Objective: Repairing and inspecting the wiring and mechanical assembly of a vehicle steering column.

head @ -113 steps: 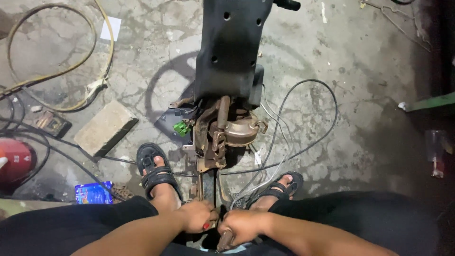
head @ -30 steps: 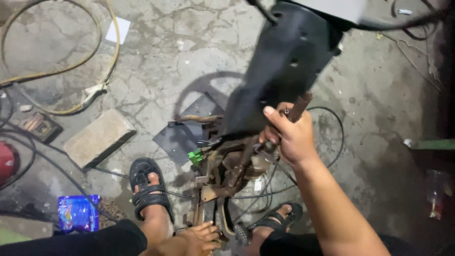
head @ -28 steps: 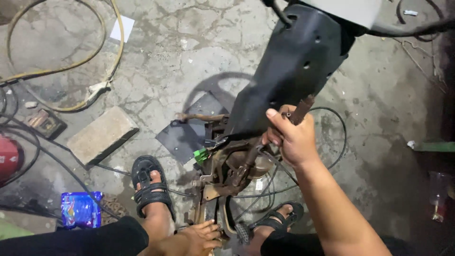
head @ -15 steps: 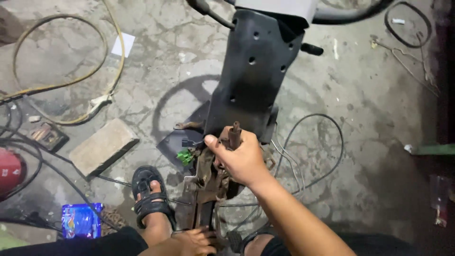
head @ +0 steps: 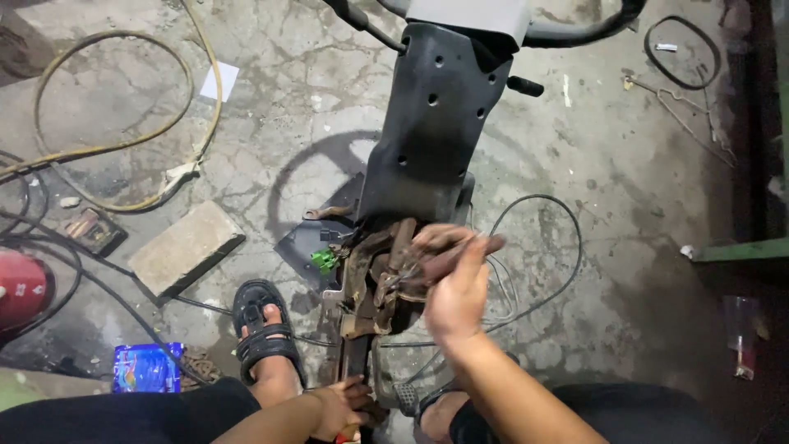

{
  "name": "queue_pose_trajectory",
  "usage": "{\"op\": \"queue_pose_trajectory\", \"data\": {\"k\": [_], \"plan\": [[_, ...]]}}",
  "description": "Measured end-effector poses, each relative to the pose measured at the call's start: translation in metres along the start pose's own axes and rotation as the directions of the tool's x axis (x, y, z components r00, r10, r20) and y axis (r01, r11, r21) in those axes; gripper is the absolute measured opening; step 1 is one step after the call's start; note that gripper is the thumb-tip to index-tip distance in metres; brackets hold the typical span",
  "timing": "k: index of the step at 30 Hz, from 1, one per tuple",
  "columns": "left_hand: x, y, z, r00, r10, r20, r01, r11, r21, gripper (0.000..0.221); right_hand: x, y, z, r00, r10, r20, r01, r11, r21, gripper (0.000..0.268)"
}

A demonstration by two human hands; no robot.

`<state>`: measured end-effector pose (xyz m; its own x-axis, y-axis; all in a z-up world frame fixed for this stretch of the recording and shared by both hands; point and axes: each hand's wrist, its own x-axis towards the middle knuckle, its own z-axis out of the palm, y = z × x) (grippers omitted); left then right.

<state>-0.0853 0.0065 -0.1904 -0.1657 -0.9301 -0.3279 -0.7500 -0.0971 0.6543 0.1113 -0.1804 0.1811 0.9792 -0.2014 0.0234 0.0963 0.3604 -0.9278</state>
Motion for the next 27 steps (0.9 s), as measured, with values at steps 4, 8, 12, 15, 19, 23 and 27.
{"op": "queue_pose_trajectory", "data": {"k": [4, 8, 12, 15, 19, 23, 27], "plan": [[-0.029, 0.033, -0.088, 0.982, -0.035, 0.186, 0.080, 0.966, -0.245, 0.055, 0.020, -0.029, -0.031, 0.952, 0.218, -0.213, -0.252, 0.956, -0.150, 0.044], [-0.041, 0.045, -0.127, 0.972, -0.075, 0.223, 0.148, 0.931, -0.334, 0.063, 0.021, -0.059, -0.078, 0.890, 0.432, -0.144, -0.340, 0.421, -0.841, 0.024], [-0.036, 0.043, -0.111, 0.989, -0.143, 0.044, 0.150, 0.945, -0.290, 0.057, 0.014, -0.064, -0.123, 0.836, 0.533, -0.131, -0.273, 0.197, -0.942, 0.032], [-0.046, 0.052, -0.144, 0.984, -0.174, 0.032, 0.176, 0.951, -0.253, 0.059, 0.013, -0.070, -0.132, 0.741, 0.635, -0.217, -0.233, -0.060, -0.971, 0.037], [-0.066, 0.070, -0.198, 0.899, -0.420, -0.127, 0.330, 0.838, -0.435, 0.041, 0.009, -0.059, -0.137, 0.720, 0.683, -0.122, -0.157, -0.011, -0.988, 0.014], [-0.075, 0.076, -0.221, 0.849, -0.513, -0.125, 0.368, 0.745, -0.556, 0.039, -0.006, -0.048, -0.127, 0.734, 0.677, -0.049, 0.016, -0.089, -0.996, 0.032], [-0.091, 0.111, -0.272, 0.814, -0.566, -0.133, 0.423, 0.734, -0.531, 0.041, -0.024, -0.043, -0.112, 0.775, 0.631, -0.024, 0.077, -0.132, -0.988, 0.036]]}}
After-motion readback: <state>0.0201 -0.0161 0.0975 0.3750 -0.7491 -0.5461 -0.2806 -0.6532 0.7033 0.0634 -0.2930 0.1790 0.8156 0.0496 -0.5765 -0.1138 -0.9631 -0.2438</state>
